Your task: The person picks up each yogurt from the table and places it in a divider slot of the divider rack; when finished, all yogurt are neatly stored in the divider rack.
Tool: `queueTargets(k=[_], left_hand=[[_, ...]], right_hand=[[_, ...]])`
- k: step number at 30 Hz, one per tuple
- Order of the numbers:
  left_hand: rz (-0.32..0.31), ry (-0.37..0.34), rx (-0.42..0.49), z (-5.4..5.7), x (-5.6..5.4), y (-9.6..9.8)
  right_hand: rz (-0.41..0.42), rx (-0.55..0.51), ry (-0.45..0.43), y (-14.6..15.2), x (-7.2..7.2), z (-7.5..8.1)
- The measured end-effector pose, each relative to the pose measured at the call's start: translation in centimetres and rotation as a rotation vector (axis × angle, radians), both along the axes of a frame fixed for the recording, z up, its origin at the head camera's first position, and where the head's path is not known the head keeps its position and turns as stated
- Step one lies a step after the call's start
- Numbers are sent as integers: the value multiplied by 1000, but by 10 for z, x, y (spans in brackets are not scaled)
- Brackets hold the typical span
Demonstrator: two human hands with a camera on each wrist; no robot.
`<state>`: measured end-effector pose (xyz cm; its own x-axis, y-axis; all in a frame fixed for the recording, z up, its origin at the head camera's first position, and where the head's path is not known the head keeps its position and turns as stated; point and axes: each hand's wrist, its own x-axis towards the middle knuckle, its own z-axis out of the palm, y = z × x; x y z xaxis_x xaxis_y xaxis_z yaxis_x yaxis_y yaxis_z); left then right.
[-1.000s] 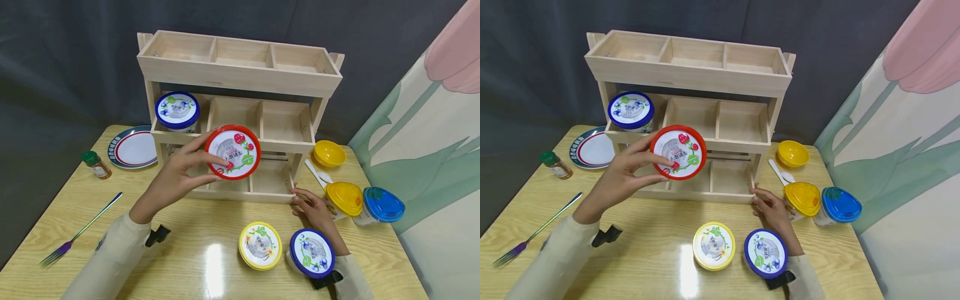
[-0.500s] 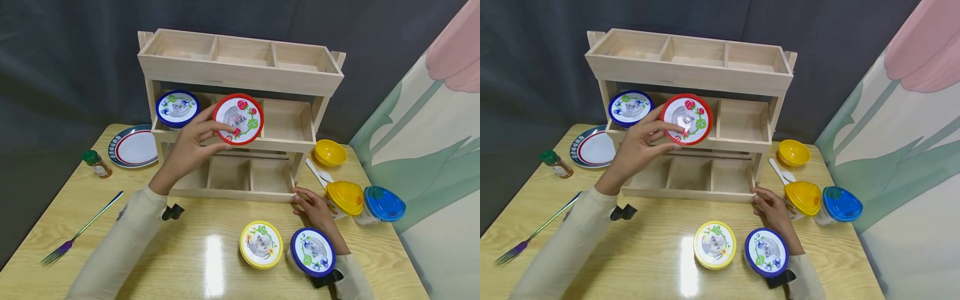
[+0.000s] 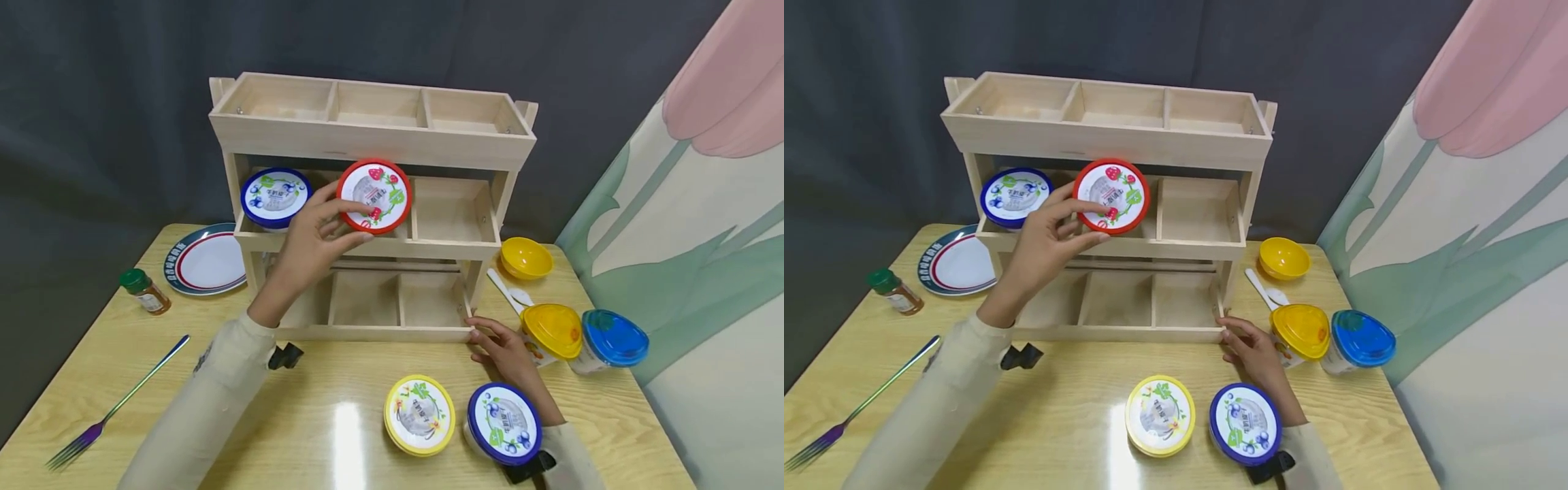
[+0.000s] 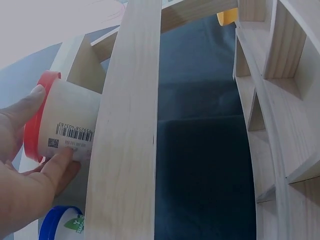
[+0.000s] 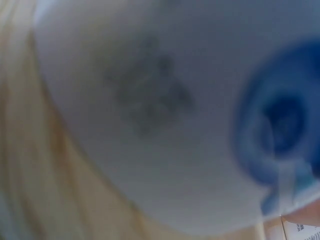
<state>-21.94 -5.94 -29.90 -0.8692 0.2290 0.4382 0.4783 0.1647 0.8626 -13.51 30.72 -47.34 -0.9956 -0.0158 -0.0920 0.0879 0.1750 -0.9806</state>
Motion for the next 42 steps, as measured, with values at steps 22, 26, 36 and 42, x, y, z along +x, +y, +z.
queueTargets(k=[22,26,36,42], left_hand=[[47,-94,-170,3,-5,-3],[51,-97,-183,6,-2,-1],[59,-43,-236,7,6,-1],[73,65,-266,10,22,-3]], right_hand=[[-21,8,-3,-6,-1,1],[-25,14,4,-4,0,1],[-28,45,7,-2,1,-2],[-42,62,-8,-3,0,-1]])
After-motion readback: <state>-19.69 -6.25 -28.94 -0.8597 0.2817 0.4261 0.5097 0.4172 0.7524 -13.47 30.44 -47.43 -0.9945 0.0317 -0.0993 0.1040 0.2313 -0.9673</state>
